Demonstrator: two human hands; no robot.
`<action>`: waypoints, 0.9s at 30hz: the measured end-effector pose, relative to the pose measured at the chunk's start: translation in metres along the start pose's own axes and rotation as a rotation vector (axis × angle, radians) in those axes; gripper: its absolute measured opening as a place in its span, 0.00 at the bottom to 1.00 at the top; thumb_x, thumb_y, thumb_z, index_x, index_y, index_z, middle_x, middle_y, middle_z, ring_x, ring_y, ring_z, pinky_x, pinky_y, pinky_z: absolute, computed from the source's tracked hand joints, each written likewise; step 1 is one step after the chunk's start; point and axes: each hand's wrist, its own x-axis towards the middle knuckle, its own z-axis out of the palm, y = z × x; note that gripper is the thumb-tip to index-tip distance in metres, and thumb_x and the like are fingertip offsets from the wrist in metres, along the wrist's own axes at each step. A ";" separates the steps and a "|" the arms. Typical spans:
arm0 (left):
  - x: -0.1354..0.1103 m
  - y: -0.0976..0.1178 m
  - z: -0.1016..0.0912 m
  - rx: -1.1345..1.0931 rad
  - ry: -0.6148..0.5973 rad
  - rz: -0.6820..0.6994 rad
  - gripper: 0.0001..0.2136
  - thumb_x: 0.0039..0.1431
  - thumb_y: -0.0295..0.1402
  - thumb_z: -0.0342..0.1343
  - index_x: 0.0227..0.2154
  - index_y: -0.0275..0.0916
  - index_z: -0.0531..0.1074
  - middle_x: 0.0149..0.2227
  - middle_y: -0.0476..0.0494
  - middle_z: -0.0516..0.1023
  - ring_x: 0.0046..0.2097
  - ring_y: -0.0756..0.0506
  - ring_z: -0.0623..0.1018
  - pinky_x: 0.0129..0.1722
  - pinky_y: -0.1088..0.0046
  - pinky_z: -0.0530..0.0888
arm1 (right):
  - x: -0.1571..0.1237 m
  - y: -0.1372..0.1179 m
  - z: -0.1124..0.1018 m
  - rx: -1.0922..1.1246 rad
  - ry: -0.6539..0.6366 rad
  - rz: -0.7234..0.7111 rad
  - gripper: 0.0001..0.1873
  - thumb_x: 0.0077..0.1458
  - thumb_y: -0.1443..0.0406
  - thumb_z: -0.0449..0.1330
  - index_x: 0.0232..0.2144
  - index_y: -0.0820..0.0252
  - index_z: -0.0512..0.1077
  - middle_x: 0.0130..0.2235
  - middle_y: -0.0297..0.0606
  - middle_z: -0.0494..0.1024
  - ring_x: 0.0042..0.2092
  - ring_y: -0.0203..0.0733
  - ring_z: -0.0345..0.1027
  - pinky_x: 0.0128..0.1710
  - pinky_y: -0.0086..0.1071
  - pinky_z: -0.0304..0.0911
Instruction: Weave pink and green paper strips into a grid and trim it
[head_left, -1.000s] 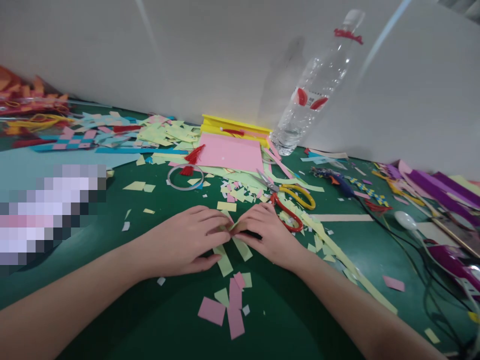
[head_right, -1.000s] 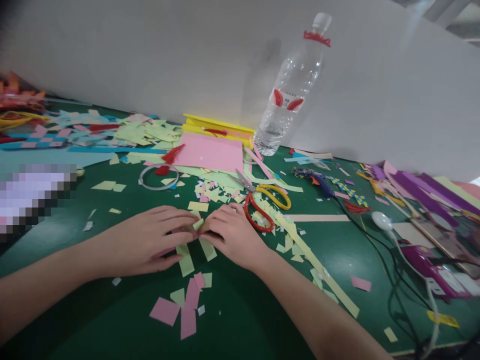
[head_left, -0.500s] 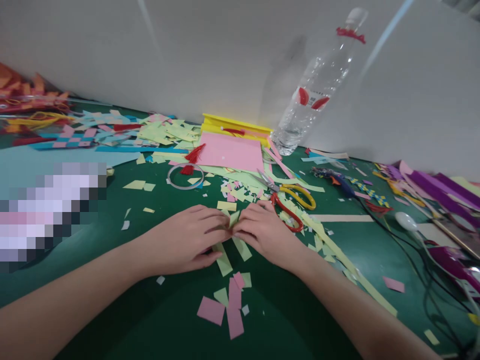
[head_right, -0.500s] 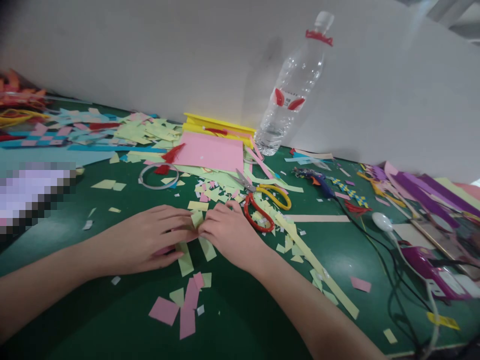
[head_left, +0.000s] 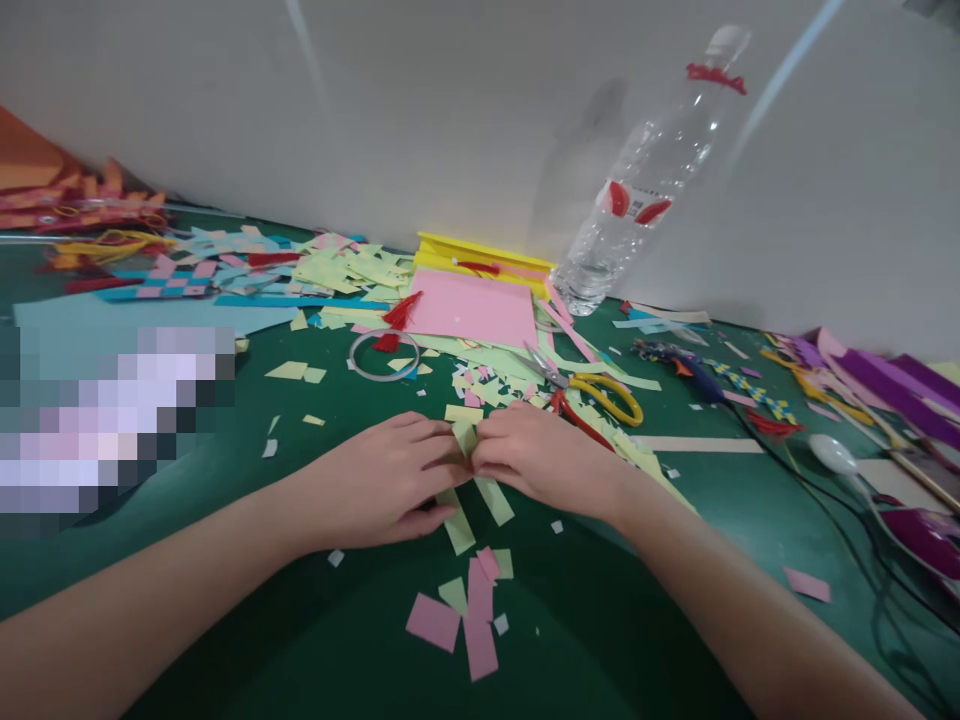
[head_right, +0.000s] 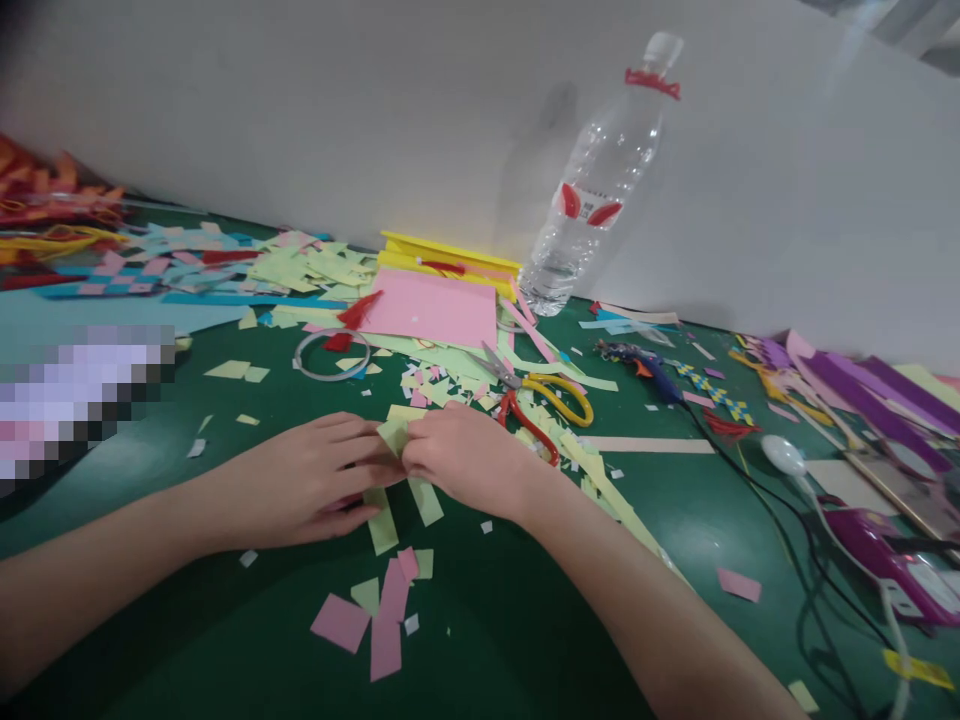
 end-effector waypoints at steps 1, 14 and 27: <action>0.000 0.000 0.000 -0.005 -0.006 0.002 0.11 0.60 0.34 0.50 0.45 0.39 0.70 0.43 0.43 0.76 0.46 0.42 0.74 0.47 0.62 0.69 | -0.001 0.001 0.002 0.014 0.013 -0.002 0.10 0.58 0.71 0.54 0.27 0.62 0.73 0.31 0.35 0.74 0.36 0.37 0.64 0.35 0.32 0.51; 0.000 -0.002 0.003 0.004 0.006 0.007 0.11 0.61 0.33 0.49 0.43 0.40 0.72 0.43 0.43 0.77 0.49 0.43 0.73 0.50 0.62 0.67 | -0.005 0.001 0.009 -0.121 0.078 -0.063 0.09 0.58 0.71 0.55 0.29 0.63 0.73 0.32 0.35 0.75 0.36 0.39 0.65 0.35 0.33 0.54; 0.000 0.006 -0.008 -0.023 -0.078 -0.006 0.17 0.58 0.41 0.51 0.50 0.45 0.67 0.46 0.43 0.73 0.48 0.41 0.71 0.49 0.60 0.62 | -0.003 0.002 0.010 -0.084 -0.006 -0.010 0.10 0.60 0.70 0.52 0.32 0.63 0.74 0.36 0.38 0.76 0.40 0.40 0.68 0.37 0.34 0.57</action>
